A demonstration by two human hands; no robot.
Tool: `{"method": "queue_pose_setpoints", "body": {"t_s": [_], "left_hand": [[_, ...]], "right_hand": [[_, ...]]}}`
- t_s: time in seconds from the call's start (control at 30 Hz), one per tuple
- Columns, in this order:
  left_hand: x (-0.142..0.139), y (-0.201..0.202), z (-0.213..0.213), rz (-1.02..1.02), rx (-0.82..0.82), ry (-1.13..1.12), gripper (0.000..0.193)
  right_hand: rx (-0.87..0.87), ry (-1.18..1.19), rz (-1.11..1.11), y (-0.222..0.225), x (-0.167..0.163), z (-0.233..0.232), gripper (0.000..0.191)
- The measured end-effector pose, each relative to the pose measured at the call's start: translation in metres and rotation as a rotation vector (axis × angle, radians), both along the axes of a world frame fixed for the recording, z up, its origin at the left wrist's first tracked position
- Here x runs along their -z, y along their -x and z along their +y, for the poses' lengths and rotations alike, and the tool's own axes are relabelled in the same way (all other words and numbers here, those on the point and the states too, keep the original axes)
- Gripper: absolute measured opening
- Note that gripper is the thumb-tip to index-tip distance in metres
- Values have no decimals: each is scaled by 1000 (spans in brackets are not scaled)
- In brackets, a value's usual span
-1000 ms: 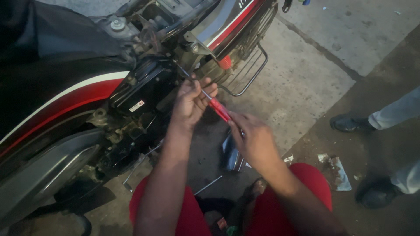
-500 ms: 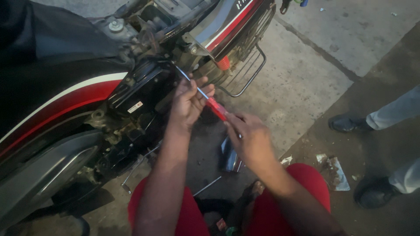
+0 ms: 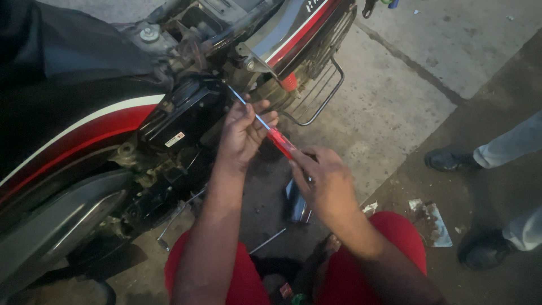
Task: The person wipes the motorcycle engine area with a cloth, then uses a screwdriver to tighten screws on the engine casing. The person reattaches a side panel to the motorcycle.
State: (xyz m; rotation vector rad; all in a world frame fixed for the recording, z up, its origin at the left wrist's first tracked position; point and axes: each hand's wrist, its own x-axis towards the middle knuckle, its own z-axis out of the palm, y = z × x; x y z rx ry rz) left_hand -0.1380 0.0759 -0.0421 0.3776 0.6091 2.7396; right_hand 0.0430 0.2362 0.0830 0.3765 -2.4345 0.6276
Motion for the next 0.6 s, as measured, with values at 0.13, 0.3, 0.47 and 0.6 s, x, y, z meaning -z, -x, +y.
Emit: {"method": "queue_pose_setpoints", "body": {"t_s": [0.13,0.3,0.47,0.6], "left_hand": [[6,4,-2,18,11,-7,26],[4,4,-12,31,2,2,28],[2,-2,-19,61,147,29,48],[17,9,-3,10,69,-146,44]], "right_hand": [[-16,-22,33,-1,2,-3,23],[-100,17,90,-2,9,-5,22],[9,351,-26,7,12,0,18],[39,432,-150,6,7,3,23]]}}
